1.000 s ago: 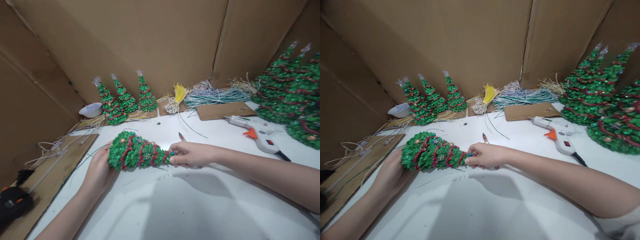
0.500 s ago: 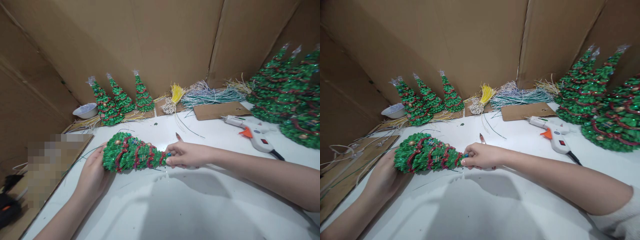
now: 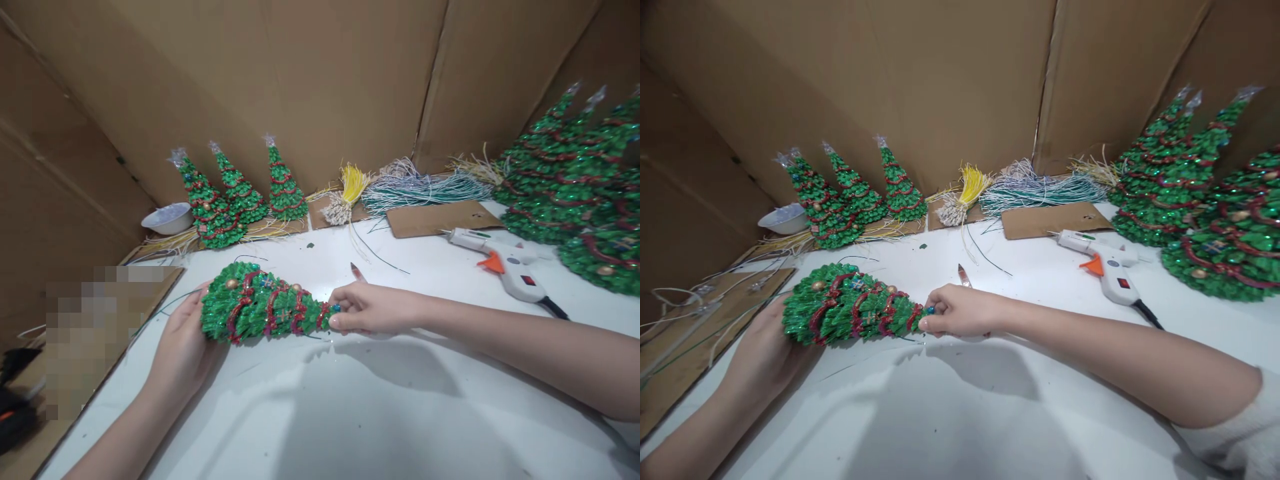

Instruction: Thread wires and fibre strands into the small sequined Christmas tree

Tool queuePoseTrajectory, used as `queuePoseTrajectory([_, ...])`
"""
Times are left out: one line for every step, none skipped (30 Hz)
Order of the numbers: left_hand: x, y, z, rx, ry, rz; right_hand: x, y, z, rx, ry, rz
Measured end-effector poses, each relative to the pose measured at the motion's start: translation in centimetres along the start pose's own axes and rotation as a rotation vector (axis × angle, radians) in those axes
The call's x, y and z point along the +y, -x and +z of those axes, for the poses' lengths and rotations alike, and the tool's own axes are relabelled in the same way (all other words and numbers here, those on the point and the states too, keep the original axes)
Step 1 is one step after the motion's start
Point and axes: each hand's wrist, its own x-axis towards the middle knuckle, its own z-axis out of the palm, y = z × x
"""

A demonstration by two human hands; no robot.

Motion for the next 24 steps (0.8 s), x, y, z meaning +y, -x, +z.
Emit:
queuePoseTrajectory([0.0, 0.04, 0.04, -0.002, 0.003, 0.004, -0.12, 0.04, 0.02, 0.003, 0.005, 0.002])
queuePoseTrajectory([0.0, 0.08, 0.07, -0.002, 0.008, 0.007, -0.22, 0.07, 0.03, 0.004, 0.006, 0.004])
queuePoseTrajectory([0.0, 0.12, 0.09, 0.0, 0.015, 0.013, -0.31, 0.08, 0.04, 0.005, 0.006, 0.006])
queuePoseTrajectory([0.01, 0.16, 0.1, 0.002, 0.02, 0.015, -0.36, 0.08, 0.05, 0.005, 0.007, 0.008])
queuePoseTrajectory([0.01, 0.19, 0.09, 0.005, 0.022, 0.014, -0.38, 0.07, 0.05, 0.006, 0.009, 0.01])
queuePoseTrajectory([0.02, 0.22, 0.07, 0.007, 0.022, 0.012, -0.37, 0.06, 0.04, 0.006, 0.013, 0.01])
queuePoseTrajectory([0.03, 0.24, 0.05, 0.011, 0.019, 0.01, -0.34, 0.05, 0.03, 0.009, 0.018, 0.009])
queuePoseTrajectory([0.03, 0.25, 0.03, 0.016, 0.014, 0.011, -0.3, 0.04, 0.02, 0.01, 0.02, 0.008])
queuePoseTrajectory([0.02, 0.25, 0.01, 0.018, 0.008, 0.009, -0.26, 0.05, 0.01, 0.01, 0.021, 0.006])
queuePoseTrajectory([0.0, 0.23, -0.01, 0.018, 0.002, 0.008, -0.23, 0.07, 0.0, 0.009, 0.021, 0.006])
queuePoseTrajectory([-0.03, 0.2, -0.03, 0.016, -0.002, 0.008, -0.21, 0.11, 0.0, 0.009, 0.022, 0.006])
queuePoseTrajectory([-0.07, 0.16, -0.05, 0.011, -0.004, 0.007, -0.22, 0.15, 0.0, 0.009, 0.027, 0.005])
queuePoseTrajectory([-0.11, 0.11, -0.08, 0.005, -0.003, 0.006, -0.26, 0.19, 0.0, 0.011, 0.034, 0.003])
queuePoseTrajectory([-0.15, 0.06, -0.11, 0.001, -0.001, 0.008, -0.31, 0.24, 0.0, 0.013, 0.042, 0.0])
queuePoseTrajectory([-0.19, 0.02, -0.15, -0.001, 0.002, 0.009, -0.38, 0.27, 0.01, 0.017, 0.051, -0.004])
queuePoseTrajectory([-0.21, -0.01, -0.19, 0.002, 0.005, 0.012, -0.45, 0.29, 0.02, 0.02, 0.059, -0.004])
queuePoseTrajectory([-0.23, -0.02, -0.23, 0.0, 0.008, 0.011, -0.51, 0.3, 0.03, 0.022, 0.065, -0.004])
queuePoseTrajectory([-0.23, -0.02, -0.25, -0.004, 0.011, 0.011, -0.56, 0.3, 0.04, 0.025, 0.071, -0.002])
queuePoseTrajectory([-0.24, 0.0, -0.26, -0.009, 0.015, 0.01, -0.58, 0.29, 0.06, 0.03, 0.078, 0.0])
queuePoseTrajectory([-0.23, 0.02, -0.27, -0.018, 0.018, 0.006, -0.58, 0.27, 0.08, 0.036, 0.083, 0.0])
queuePoseTrajectory([-0.23, 0.05, -0.26, -0.026, 0.021, 0.001, -0.56, 0.26, 0.11, 0.042, 0.088, -0.003])
queuePoseTrajectory([-0.22, 0.07, -0.25, -0.029, 0.022, -0.003, -0.54, 0.25, 0.14, 0.048, 0.092, -0.007])
queuePoseTrajectory([-0.21, 0.1, -0.23, -0.025, 0.022, -0.005, -0.51, 0.25, 0.18, 0.052, 0.095, -0.009])
queuePoseTrajectory([-0.19, 0.12, -0.21, -0.015, 0.022, -0.008, -0.5, 0.26, 0.2, 0.056, 0.096, -0.007])
